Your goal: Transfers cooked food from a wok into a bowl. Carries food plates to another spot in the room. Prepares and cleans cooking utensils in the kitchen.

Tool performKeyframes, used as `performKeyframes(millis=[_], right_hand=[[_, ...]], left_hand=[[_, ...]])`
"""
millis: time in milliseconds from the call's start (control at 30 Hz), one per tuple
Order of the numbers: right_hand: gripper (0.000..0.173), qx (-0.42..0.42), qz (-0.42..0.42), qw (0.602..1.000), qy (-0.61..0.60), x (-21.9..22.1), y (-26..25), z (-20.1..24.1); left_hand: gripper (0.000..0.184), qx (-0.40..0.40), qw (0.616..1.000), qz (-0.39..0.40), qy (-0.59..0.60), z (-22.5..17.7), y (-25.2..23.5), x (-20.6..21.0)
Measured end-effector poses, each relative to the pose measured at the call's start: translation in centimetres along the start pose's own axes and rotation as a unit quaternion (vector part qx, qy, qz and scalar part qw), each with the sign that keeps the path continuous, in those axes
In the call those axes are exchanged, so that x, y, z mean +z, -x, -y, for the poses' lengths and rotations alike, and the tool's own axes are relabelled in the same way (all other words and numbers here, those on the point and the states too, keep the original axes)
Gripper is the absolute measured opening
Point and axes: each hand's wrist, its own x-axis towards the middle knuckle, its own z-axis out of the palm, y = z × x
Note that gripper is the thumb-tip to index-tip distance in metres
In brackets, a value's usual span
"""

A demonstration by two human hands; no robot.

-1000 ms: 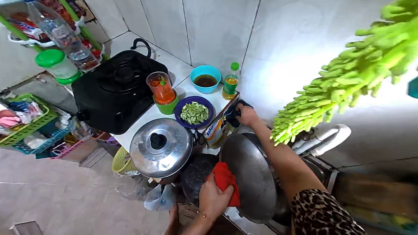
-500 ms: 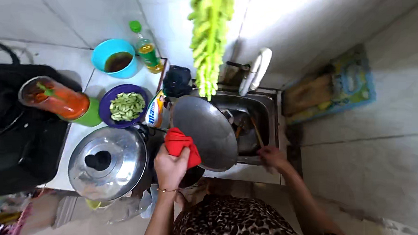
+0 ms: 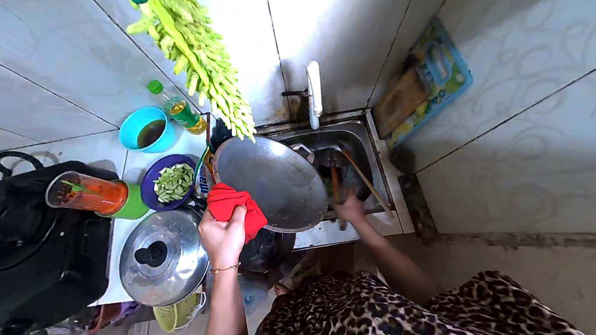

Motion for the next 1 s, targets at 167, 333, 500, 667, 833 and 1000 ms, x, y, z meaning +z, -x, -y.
performKeyframes(millis=[167,333,500,667,833,1000], right_hand=[[0.046,0.001,-0.102,0.979,0.178,-5.7,-2.1,-3.4],[0.04,-0.076,-0.115,0.975,0.177,-8.0,-1.8,-2.5],[0.032,-0.338,-0.087,0.936,0.053,-6.2,1.2,7.2],[0.039,-0.476,0.057,0.863,0.157,1.2,-0.3,22.0],[0.051,-0.512,0.074,0.792,0.325,9.5,-4.5,32.3],[0.038,-0.458,0.027,0.853,0.248,10.6,-7.6,36.4]], left_hand=[[0.029,-0.033,0.999,0.033,0.01,0.9,1.3,1.1],[0.03,-0.11,0.989,0.094,0.008,1.4,3.1,2.5],[0.03,-0.187,0.973,0.105,0.081,2.6,5.2,4.1],[0.036,-0.25,0.954,0.115,0.122,3.5,7.5,4.5],[0.048,-0.322,0.925,0.161,0.123,4.1,9.9,4.6],[0.052,-0.348,0.906,0.202,0.13,5.2,9.6,5.2]])
